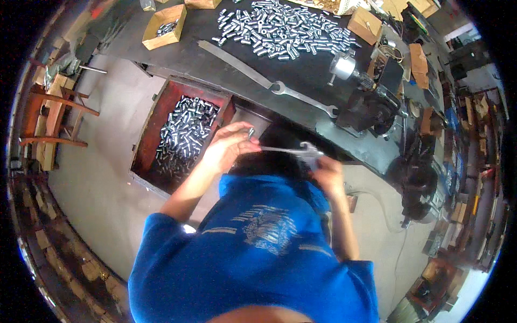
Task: The person operates a manual press machine in a workshop, repeatedly picking up small metal components from a pile on the table, inserting them into the press, and pulling a lever to process them. The person works continuously, moving items from the table to the machine and then to a collection bin below.
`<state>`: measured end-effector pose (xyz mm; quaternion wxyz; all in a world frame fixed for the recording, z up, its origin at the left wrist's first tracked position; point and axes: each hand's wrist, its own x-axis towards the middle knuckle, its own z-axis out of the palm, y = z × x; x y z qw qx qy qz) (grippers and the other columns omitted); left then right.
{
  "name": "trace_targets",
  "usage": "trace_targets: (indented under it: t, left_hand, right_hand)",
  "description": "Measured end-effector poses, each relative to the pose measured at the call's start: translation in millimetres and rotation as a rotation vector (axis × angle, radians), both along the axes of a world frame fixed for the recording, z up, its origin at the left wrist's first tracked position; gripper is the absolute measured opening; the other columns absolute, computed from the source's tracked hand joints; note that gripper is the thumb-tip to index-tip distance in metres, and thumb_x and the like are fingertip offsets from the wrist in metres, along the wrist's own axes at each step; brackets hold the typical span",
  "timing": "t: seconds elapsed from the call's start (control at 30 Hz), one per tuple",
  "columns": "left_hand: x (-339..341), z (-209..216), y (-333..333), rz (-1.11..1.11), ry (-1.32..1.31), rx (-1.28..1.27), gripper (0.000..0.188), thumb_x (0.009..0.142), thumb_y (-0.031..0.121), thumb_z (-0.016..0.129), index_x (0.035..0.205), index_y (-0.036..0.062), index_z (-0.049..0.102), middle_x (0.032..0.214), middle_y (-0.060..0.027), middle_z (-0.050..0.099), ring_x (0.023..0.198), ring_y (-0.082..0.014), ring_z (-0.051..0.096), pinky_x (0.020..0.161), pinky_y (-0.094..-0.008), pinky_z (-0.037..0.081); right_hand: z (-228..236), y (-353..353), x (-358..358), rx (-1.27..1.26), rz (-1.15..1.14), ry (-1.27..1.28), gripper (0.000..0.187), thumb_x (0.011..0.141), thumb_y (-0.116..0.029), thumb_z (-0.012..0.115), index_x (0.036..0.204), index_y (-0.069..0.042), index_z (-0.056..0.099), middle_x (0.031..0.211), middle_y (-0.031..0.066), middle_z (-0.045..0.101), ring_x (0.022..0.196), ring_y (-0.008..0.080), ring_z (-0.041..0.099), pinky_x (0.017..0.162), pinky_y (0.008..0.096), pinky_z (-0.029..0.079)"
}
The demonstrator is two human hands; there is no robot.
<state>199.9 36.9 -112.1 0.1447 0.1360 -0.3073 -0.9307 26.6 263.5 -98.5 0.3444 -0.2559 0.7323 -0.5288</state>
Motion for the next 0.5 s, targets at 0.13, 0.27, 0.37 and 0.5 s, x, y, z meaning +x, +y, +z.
trace_targets:
  t: [0.13, 0.27, 0.37, 0.5]
  left_hand:
    - [-4, -4, -5, -0.026, -0.024, -0.003, 0.032, 0.084, 0.007, 0.048, 0.115, -0.0022, 0.045, 0.088, -0.0201, 0.060, 0.082, -0.0301, 0.062, 0.078, -0.0377, 0.050]
    - [-18, -5, -6, -0.071, -0.089, -0.064, 0.031, 0.086, 0.011, 0.047, 0.114, -0.0034, 0.046, 0.087, -0.0186, 0.060, 0.081, -0.0292, 0.062, 0.076, -0.0376, 0.051]
    - [-18, -15, -10, -0.043, -0.126, -0.030, 0.027, 0.088, 0.019, 0.048, 0.104, -0.0017, 0.052, 0.081, -0.0166, 0.060, 0.075, -0.0273, 0.062, 0.073, -0.0377, 0.051]
    - [-17, -27, -8, -0.051, -0.206, 0.018, 0.024, 0.087, 0.025, 0.051, 0.091, 0.0010, 0.053, 0.074, -0.0158, 0.061, 0.069, -0.0255, 0.062, 0.066, -0.0363, 0.052]
  right_hand:
    - [7, 57, -7, -0.043, 0.106, -0.657, 0.046, 0.063, -0.003, 0.053, 0.108, 0.002, 0.053, 0.076, 0.0064, 0.059, 0.059, 0.0102, 0.053, 0.050, 0.0222, 0.041]
    - [-9, 95, -4, 0.296, 0.193, -0.499, 0.042, 0.065, -0.014, 0.061, 0.103, 0.001, 0.054, 0.078, 0.0083, 0.061, 0.061, 0.0109, 0.054, 0.049, 0.0233, 0.041]
    - [18, 99, -10, 0.197, 0.188, -0.331, 0.040, 0.065, -0.015, 0.064, 0.101, 0.000, 0.055, 0.082, 0.0117, 0.062, 0.065, 0.0117, 0.056, 0.050, 0.0246, 0.042]
    - [33, 95, -12, -0.100, 0.063, -0.936, 0.042, 0.066, -0.022, 0.064, 0.101, 0.000, 0.054, 0.090, 0.0189, 0.060, 0.069, 0.0175, 0.059, 0.054, 0.0281, 0.048]
